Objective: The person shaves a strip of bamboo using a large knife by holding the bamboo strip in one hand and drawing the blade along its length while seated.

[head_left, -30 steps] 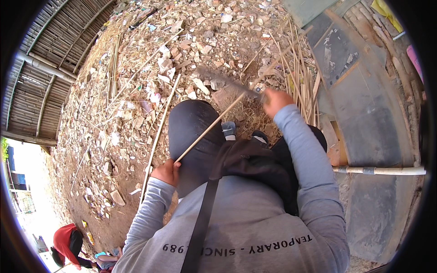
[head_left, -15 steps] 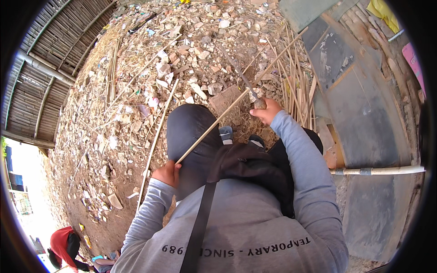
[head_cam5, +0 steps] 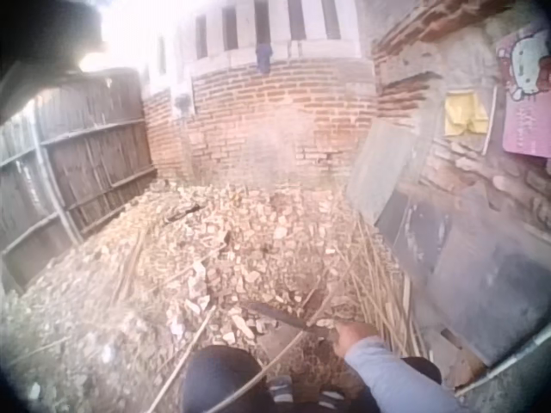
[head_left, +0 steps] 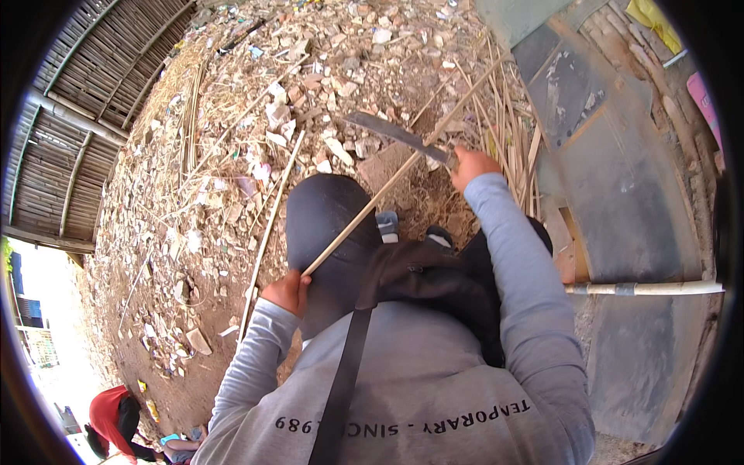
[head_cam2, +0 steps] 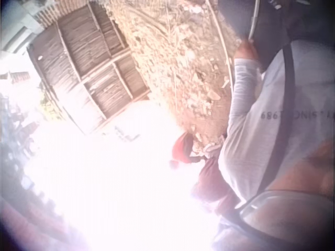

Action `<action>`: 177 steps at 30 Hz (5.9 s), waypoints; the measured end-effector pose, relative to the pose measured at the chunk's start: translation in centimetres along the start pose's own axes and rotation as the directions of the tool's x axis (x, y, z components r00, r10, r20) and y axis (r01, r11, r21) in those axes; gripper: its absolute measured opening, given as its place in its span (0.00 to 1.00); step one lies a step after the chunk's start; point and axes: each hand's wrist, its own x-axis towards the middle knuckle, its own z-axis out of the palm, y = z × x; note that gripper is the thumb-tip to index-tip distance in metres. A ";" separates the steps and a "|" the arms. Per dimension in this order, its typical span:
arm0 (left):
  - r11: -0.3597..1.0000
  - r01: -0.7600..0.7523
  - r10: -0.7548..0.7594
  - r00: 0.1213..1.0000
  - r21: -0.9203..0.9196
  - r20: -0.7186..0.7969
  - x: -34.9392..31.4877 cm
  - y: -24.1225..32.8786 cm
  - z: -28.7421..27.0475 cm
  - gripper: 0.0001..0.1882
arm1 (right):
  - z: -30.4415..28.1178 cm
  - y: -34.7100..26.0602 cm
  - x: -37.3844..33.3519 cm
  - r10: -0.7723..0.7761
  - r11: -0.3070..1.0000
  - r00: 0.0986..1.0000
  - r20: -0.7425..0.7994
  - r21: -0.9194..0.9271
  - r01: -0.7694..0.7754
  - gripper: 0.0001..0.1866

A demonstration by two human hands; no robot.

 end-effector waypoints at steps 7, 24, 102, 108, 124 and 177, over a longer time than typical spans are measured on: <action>1.000 0.007 -0.007 1.000 -0.003 -0.009 -0.3 0.1 -0.2 0.15 | 1.5 0.2 0.3 0.020 0.939 0.994 0.110 0.340 -0.056 0.24; 0.999 0.002 0.000 0.998 -0.037 0.055 -0.8 -0.7 -0.8 0.14 | -0.2 -1.7 -1.4 -0.265 0.964 0.963 -0.054 0.019 0.266 0.11; 0.992 -0.044 0.046 0.999 -0.118 0.016 -0.1 -1.3 -0.5 0.13 | -1.0 -4.8 -2.4 -0.464 0.883 0.884 0.066 0.118 0.455 0.12; 0.992 -0.070 0.067 0.997 -0.106 -0.030 0.4 -1.3 -0.2 0.12 | -2.1 1.8 1.7 -0.027 1.000 0.996 -0.080 -0.010 0.026 0.12; 0.982 -0.083 0.082 0.997 -0.169 -0.015 0.5 -1.3 -0.5 0.13 | 0.0 -2.6 -1.5 -0.302 0.899 0.953 0.035 0.343 0.273 0.13; 1.000 -0.030 0.030 0.998 -0.001 -0.047 -1.2 -3.2 -1.1 0.11 | -0.1 -3.2 -1.3 -0.451 0.888 0.892 0.020 0.109 0.447 0.09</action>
